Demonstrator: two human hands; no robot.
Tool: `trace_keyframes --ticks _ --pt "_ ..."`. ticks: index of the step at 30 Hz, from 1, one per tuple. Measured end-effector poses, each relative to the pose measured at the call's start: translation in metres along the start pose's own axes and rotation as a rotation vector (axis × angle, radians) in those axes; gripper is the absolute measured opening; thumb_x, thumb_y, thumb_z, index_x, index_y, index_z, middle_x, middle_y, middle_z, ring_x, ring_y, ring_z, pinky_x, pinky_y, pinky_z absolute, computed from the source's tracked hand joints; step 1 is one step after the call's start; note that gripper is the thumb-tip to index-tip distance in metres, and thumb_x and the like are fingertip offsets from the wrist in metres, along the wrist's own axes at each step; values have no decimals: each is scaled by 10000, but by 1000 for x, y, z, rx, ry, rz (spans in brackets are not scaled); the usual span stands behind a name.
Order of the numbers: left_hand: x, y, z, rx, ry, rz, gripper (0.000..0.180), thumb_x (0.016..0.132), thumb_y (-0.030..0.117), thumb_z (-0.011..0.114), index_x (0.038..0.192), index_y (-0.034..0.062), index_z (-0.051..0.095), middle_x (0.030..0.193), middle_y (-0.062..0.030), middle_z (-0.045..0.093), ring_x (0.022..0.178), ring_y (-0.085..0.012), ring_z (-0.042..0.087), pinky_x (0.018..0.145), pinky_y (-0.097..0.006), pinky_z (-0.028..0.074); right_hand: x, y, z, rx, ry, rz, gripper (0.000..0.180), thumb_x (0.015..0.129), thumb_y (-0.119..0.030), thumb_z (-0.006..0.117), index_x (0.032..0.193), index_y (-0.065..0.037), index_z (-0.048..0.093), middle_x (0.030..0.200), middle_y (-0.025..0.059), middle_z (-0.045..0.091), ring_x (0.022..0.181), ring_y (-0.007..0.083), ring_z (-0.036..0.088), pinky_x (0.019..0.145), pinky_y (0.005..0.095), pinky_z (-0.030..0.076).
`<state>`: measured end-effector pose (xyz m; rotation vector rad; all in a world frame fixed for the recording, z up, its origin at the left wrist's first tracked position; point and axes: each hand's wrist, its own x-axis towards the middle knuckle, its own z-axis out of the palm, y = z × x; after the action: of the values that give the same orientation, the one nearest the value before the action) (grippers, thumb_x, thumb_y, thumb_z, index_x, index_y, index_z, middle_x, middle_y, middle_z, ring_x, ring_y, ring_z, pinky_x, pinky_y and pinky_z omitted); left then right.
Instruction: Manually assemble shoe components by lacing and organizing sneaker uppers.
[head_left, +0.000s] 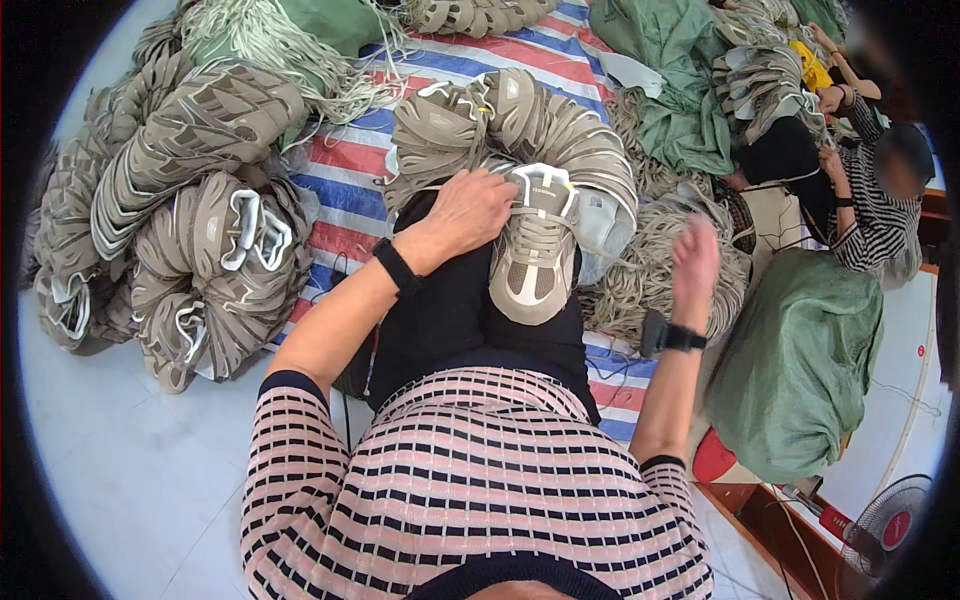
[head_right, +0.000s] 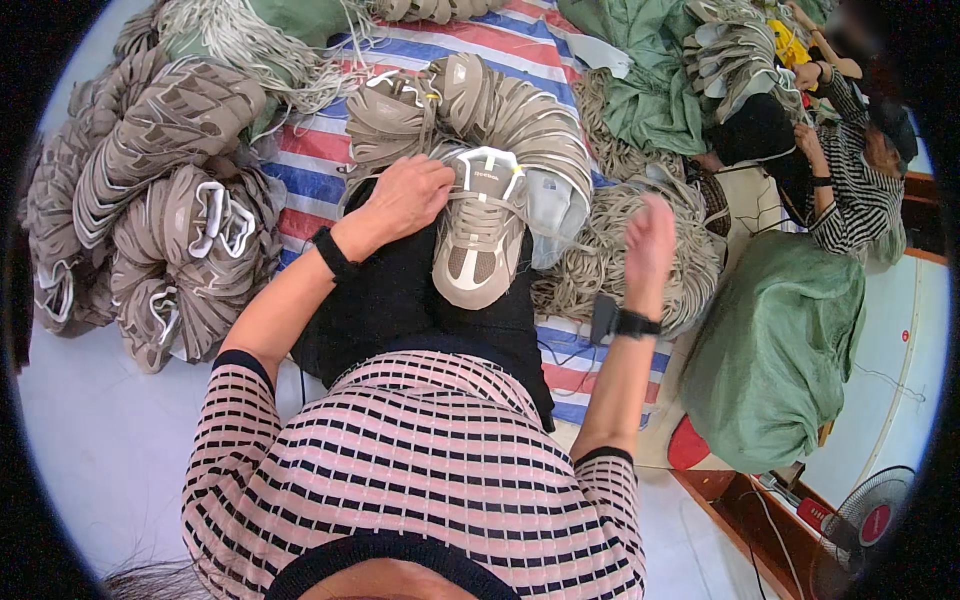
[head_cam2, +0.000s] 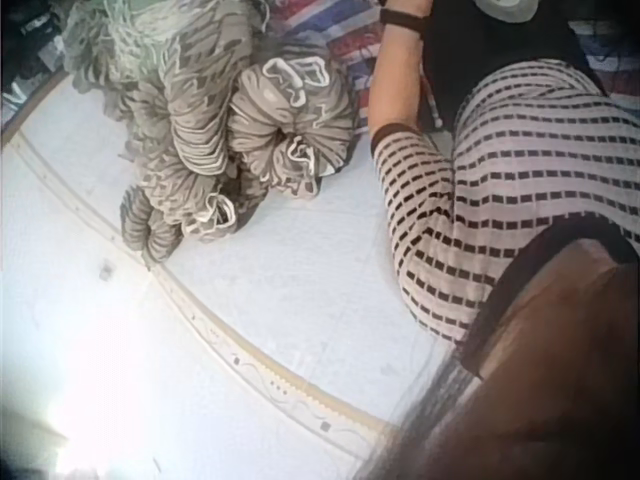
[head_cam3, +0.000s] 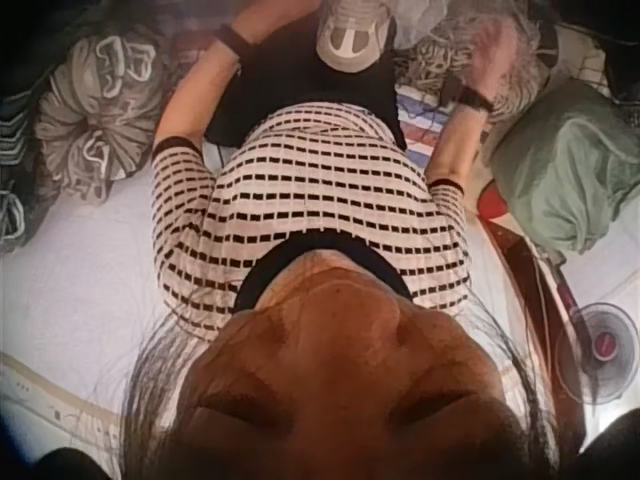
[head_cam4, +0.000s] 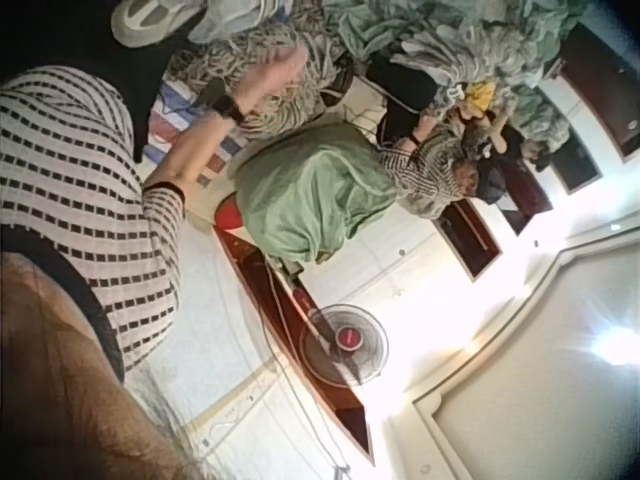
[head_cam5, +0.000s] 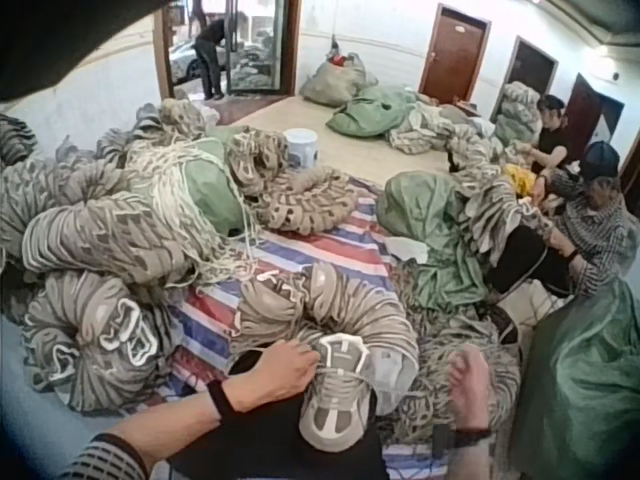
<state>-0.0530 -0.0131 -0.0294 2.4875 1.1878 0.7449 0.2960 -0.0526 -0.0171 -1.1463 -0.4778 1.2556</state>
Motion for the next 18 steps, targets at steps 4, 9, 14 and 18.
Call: trace_keyframes --ticks 4,9,14,18 --pt "12 8 2 -29 -38 -30 98 790 121 511 726 51 534 697 -115 558 732 -315 551 659 -414 416 21 39 97 -884 -540 -712 103 857 -108 561 890 -49 638 716 37 530 607 150 479 562 282 399" --pt "23 15 0 -91 -254 -295 158 774 176 510 736 43 589 739 -159 617 750 -362 588 656 -468 440 11 61 144 -1062 -861 -438 150 790 -39 557 921 0 619 829 84 579 739 168 555 658 275 435" --pt "29 17 -5 6 -337 -418 191 770 221 538 764 64 645 736 -163 630 744 -370 603 654 -474 462 1 60 146 -925 -828 -215 166 754 -45 568 905 -2 619 730 23 563 698 103 519 634 256 426" --pt "25 7 -16 -124 -310 -331 154 762 196 579 767 52 633 710 -167 614 709 -370 595 612 -454 446 8 59 145 -920 -868 -49 141 718 -42 565 840 -4 625 682 20 554 643 79 500 587 250 421"
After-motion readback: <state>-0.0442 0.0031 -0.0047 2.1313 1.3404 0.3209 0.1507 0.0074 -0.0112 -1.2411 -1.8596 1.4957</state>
